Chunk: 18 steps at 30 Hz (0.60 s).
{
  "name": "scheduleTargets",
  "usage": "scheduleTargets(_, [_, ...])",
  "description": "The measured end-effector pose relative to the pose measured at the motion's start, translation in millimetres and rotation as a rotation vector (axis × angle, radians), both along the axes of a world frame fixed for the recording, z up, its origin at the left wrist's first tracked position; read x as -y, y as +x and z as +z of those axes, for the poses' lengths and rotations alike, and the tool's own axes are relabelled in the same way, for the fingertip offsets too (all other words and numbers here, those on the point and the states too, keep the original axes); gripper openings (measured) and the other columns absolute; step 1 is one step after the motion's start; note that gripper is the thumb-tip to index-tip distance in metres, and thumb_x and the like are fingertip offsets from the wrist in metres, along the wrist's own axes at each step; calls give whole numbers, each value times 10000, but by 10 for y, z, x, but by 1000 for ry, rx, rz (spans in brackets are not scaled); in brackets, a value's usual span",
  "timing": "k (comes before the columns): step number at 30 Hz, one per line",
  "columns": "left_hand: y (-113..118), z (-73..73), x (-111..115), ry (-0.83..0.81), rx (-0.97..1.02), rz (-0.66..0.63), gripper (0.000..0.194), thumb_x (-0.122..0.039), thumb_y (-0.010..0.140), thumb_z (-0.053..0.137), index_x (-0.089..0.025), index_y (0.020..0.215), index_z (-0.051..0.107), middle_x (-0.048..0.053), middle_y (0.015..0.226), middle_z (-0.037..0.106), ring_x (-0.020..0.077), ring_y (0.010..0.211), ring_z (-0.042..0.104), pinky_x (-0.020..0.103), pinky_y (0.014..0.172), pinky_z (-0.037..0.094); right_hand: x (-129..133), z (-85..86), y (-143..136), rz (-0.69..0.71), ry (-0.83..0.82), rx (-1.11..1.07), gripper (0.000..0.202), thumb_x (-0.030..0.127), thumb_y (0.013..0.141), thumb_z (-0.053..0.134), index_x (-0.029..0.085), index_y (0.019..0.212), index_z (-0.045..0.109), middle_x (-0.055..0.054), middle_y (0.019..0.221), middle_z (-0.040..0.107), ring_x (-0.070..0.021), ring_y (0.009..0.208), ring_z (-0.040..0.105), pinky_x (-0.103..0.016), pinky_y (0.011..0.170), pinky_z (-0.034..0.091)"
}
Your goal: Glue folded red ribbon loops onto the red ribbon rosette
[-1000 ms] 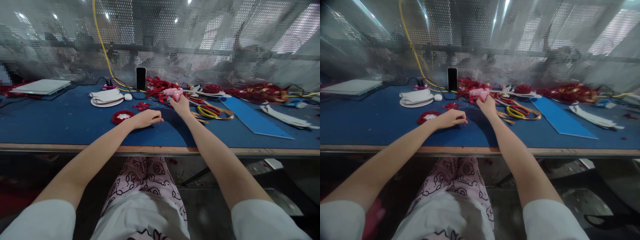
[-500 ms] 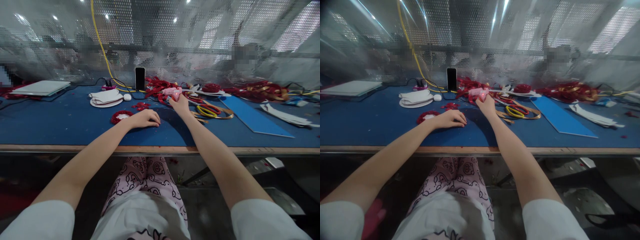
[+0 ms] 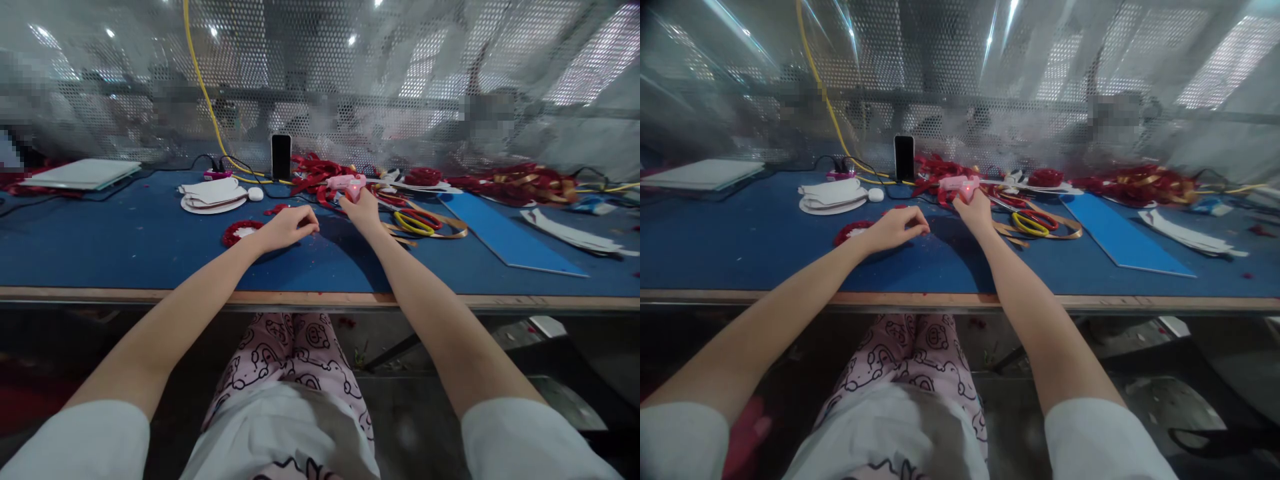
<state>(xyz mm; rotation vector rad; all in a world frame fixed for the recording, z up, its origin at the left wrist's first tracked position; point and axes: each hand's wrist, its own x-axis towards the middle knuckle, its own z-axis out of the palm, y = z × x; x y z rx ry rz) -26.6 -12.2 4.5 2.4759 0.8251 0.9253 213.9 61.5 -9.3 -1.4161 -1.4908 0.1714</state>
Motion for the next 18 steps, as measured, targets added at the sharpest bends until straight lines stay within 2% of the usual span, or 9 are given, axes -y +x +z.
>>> scheduleTargets(4, [-15,-2,-31,-154,171,-50,180,-300,813,755,-159,786,646,68,847,754,179,803,703,317,752,543,-18,-12,6,-6,3,5,310,446,690,684,210,822,532,-62,806,628,-234,809,593,-400,810,491])
scheduleTargets(7, [-49,11,-52,-230,213,-93,218,-293,759,799,-150,755,636,78,829,761,189,827,727,324,768,564,-13,-11,6,-15,0,12,308,449,690,686,215,813,528,-58,796,624,-231,790,588,-403,806,494])
scheduleTargets(12, [-197,91,-106,-181,18,-41,214,-296,707,854,-153,825,747,51,782,762,164,743,705,299,749,546,12,5,-6,-3,9,8,296,444,696,674,216,814,528,-60,804,627,-228,787,579,-415,814,492])
scheduleTargets(15, [-289,117,-154,-182,-106,-38,175,-303,737,836,-193,873,820,51,824,788,179,776,717,302,780,537,25,17,-12,8,-9,5,285,438,697,665,215,803,522,-54,786,618,-216,764,559,-409,797,484])
scheduleTargets(18, [-347,95,-209,-193,-197,-66,106,-303,756,826,-229,830,842,37,834,800,184,804,725,296,823,526,31,23,-14,10,-14,3,282,428,689,664,216,797,513,-51,788,615,-209,762,548,-398,789,476])
